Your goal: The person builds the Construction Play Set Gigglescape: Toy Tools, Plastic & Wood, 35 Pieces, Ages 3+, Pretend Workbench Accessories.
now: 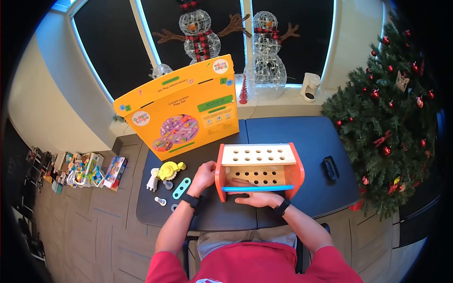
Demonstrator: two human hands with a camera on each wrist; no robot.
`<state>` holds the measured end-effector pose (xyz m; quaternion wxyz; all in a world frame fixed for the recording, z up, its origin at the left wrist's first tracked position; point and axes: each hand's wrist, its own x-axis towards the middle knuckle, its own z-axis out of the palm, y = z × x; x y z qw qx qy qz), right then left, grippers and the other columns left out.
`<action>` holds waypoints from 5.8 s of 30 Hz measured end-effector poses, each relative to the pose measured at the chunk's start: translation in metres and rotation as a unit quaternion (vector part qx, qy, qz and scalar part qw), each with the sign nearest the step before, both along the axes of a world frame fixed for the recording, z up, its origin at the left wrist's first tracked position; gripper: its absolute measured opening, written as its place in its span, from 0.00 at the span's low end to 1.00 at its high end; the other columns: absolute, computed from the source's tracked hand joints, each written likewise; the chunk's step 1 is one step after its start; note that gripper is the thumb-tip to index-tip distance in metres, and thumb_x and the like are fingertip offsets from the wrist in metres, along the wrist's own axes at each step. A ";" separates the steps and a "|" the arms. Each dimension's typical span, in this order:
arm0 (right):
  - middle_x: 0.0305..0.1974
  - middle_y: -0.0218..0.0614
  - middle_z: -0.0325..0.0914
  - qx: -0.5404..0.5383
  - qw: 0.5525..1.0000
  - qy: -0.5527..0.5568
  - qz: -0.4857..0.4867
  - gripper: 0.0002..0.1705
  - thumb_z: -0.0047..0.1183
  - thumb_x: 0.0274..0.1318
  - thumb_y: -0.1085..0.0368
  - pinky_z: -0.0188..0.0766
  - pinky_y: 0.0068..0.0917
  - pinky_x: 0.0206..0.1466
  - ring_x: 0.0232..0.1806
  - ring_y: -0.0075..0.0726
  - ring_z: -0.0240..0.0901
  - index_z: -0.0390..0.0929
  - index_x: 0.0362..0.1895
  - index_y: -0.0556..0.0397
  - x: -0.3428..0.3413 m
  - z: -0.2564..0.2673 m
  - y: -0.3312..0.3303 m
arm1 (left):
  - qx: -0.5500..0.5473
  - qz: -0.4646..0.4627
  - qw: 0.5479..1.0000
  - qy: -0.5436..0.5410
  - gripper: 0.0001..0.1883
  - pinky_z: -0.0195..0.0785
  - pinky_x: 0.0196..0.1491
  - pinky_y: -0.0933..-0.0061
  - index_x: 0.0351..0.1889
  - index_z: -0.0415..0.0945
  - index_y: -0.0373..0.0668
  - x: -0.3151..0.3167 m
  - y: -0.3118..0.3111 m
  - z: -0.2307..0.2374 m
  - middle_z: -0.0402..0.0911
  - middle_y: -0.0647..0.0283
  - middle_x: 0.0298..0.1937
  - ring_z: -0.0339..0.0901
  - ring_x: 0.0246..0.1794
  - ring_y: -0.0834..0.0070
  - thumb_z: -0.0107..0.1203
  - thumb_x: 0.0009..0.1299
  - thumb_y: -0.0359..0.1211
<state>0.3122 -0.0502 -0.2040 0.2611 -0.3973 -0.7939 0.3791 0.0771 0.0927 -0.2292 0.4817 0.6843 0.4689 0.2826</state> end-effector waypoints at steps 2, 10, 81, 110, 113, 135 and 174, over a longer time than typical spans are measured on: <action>0.84 0.39 0.51 -0.002 0.994 -0.099 0.039 0.28 0.57 0.72 0.52 0.38 0.45 0.87 0.87 0.44 0.39 0.75 0.73 0.39 0.000 0.009 -0.004 | -0.012 0.001 1.000 -0.020 0.18 0.77 0.48 0.67 0.47 0.83 0.36 0.001 0.001 -0.005 0.89 0.54 0.42 0.86 0.43 0.69 0.68 0.69 0.41; 0.83 0.47 0.51 0.001 0.988 -0.119 0.099 0.25 0.56 0.71 0.51 0.38 0.48 0.86 0.88 0.49 0.29 0.79 0.68 0.41 0.011 0.023 -0.017 | -0.042 -0.013 0.997 -0.060 0.19 0.76 0.49 0.67 0.48 0.81 0.35 -0.002 0.007 -0.018 0.88 0.53 0.44 0.85 0.44 0.70 0.67 0.69 0.41; 0.40 0.37 0.88 0.120 0.993 -0.001 0.015 0.15 0.71 0.56 0.69 0.82 0.27 0.48 0.41 0.32 0.89 0.85 0.47 0.57 0.063 0.253 0.015 | 0.054 -0.084 0.970 -0.222 0.11 0.80 0.59 0.73 0.50 0.79 0.31 0.027 -0.112 0.218 0.85 0.52 0.56 0.85 0.53 0.74 0.61 0.71 0.15; 0.42 0.37 0.87 0.088 0.978 -0.187 0.010 0.13 0.64 0.55 0.77 0.83 0.33 0.48 0.39 0.37 0.85 0.88 0.45 0.55 0.103 0.209 0.092 | 0.262 -0.040 0.956 0.124 0.16 0.75 0.63 0.60 0.53 0.84 0.37 -0.007 -0.107 0.162 0.82 0.52 0.64 0.81 0.60 0.51 0.64 0.66 0.30; 0.42 0.37 0.87 0.086 0.976 -0.197 0.014 0.13 0.64 0.54 0.77 0.83 0.33 0.48 0.39 0.38 0.85 0.88 0.45 0.55 0.099 0.208 0.094 | 0.262 -0.037 0.958 0.111 0.16 0.75 0.63 0.60 0.53 0.84 0.37 -0.007 -0.108 0.161 0.82 0.51 0.64 0.82 0.60 0.51 0.64 0.67 0.29; 0.38 0.43 0.88 0.013 0.968 -0.252 0.021 0.17 0.67 0.54 0.69 0.82 0.33 0.47 0.39 0.39 0.85 0.88 0.50 0.53 0.090 0.198 0.088 | 0.141 0.152 0.950 0.232 0.12 0.80 0.48 0.61 0.46 0.85 0.35 -0.120 -0.109 0.141 0.88 0.49 0.43 0.87 0.41 0.56 0.65 0.64 0.24; 0.39 0.41 0.89 0.037 0.969 -0.243 0.020 0.11 0.66 0.56 0.68 0.81 0.35 0.45 0.40 0.41 0.87 0.90 0.44 0.54 0.089 0.186 0.093 | -0.015 -0.053 0.992 -0.111 0.13 0.80 0.45 0.77 0.57 0.80 0.32 -0.028 -0.161 0.178 0.85 0.61 0.48 0.87 0.40 0.77 0.60 0.77 0.24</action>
